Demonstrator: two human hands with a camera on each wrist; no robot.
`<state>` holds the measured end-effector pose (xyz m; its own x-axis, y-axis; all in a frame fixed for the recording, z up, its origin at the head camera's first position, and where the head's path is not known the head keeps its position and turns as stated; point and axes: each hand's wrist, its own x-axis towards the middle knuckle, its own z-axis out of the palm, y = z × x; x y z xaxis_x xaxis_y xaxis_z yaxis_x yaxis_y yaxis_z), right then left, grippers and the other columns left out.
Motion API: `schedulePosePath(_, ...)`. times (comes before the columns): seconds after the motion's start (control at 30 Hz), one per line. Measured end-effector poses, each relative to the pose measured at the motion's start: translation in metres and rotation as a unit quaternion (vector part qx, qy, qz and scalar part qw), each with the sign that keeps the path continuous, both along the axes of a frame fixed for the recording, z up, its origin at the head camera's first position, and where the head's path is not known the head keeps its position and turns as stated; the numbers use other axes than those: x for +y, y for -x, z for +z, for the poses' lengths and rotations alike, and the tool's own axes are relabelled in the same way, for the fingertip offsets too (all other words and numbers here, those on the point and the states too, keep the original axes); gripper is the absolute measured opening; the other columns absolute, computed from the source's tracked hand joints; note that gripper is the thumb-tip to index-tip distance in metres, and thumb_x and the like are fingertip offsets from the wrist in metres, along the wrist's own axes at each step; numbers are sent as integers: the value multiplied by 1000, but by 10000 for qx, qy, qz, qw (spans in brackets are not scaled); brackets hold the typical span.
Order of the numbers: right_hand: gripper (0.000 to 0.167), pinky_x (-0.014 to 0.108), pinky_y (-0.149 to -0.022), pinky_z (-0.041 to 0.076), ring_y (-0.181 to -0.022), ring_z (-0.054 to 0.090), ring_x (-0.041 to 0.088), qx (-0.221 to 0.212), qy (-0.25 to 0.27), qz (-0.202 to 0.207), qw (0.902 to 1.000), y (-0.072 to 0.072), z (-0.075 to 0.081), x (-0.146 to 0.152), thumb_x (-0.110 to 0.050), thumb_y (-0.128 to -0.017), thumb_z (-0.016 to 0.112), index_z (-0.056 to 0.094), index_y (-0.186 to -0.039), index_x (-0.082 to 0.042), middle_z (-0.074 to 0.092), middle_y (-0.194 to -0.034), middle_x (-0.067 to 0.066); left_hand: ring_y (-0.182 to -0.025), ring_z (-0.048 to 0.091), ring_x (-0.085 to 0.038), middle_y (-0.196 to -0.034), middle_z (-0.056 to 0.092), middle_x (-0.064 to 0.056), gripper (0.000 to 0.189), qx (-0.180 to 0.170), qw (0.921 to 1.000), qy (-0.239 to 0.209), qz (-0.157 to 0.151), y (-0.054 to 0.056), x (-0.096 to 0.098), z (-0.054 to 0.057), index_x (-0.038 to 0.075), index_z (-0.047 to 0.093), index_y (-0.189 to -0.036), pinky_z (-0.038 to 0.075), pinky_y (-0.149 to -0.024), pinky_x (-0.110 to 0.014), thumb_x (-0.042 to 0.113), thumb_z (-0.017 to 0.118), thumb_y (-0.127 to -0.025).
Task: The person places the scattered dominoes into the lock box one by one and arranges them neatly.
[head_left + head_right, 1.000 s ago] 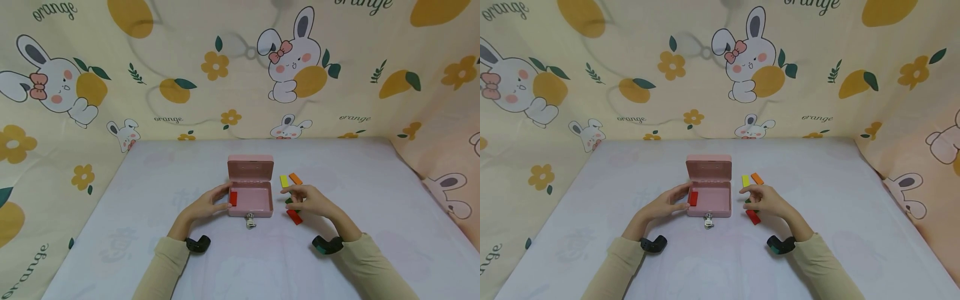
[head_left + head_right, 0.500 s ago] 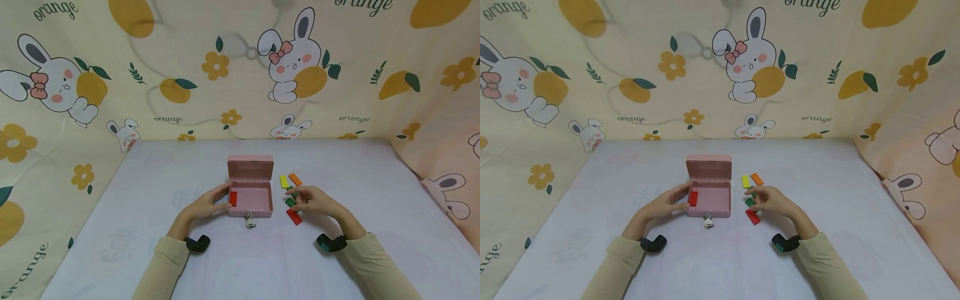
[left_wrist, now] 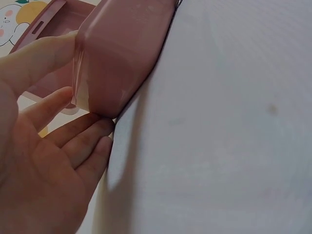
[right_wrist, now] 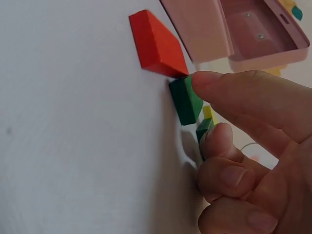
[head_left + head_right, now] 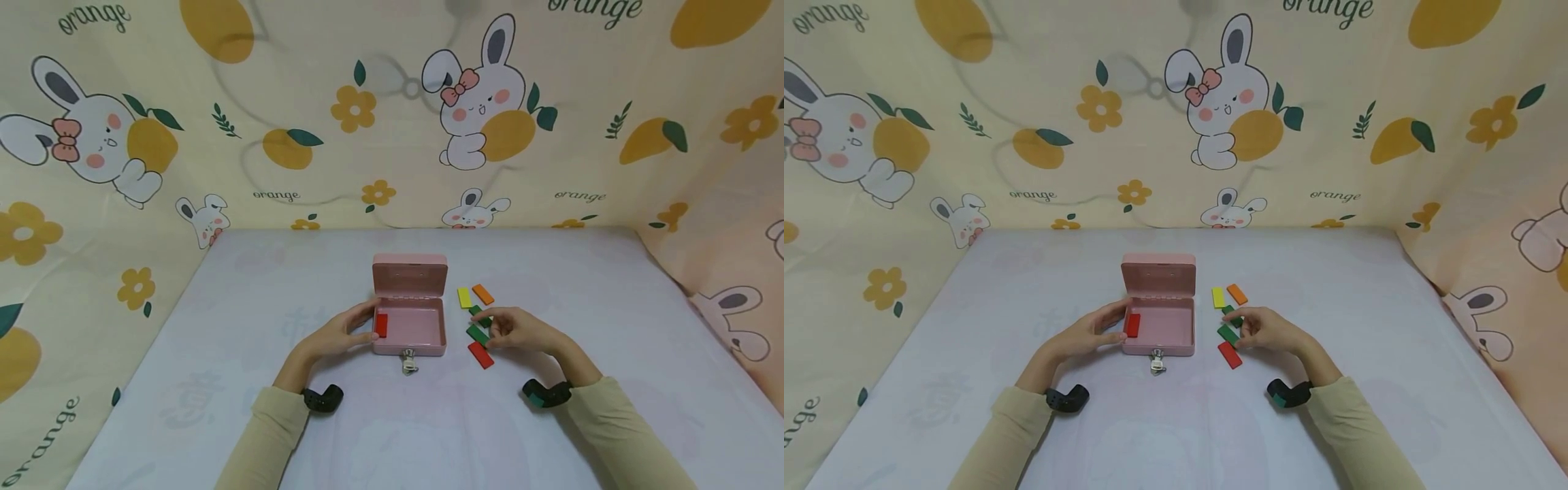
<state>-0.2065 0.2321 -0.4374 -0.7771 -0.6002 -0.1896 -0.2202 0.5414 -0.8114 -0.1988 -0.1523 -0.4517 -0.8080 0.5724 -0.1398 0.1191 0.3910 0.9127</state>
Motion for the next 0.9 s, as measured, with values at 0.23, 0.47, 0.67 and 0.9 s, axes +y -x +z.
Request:
schedulePosePath(0.23,49,18,-58,38,-65,44,7,-171,-152,35,9997,1,3,-1,-6,-82,72,55,-127,2,48,-74,2,-152,20,-30,-164,19,-7,72,-62,10000,-38,16,-1,0,1,15,25,-153,20,-124,-51,19,63,-93)
schedulePosePath(0.47,50,19,-59,36,-65,43,7,-254,-219,145,9993,4,3,-1,-6,-82,72,54,-129,3,45,-73,1,-152,20,-31,-163,20,-8,70,-99,9999,-52,42,-1,1,3,15,24,-153,19,-124,-52,17,62,-94)
schedulePosePath(0.67,48,20,-59,35,-63,42,6,-167,-212,224,9994,4,1,-1,-5,-83,72,55,-127,3,43,-70,0,-152,20,-31,-164,19,-7,71,-146,9999,-47,64,-1,1,3,16,24,-154,19,-124,-52,17,62,-94)
schedulePosePath(0.9,47,19,-58,36,-63,42,5,-67,-209,204,9996,3,-2,1,-5,-82,72,57,-126,3,43,-70,-1,-152,19,-31,-164,19,-7,72,-193,9997,-172,-8,-1,1,1,15,23,-154,18,-124,-52,17,62,-94)
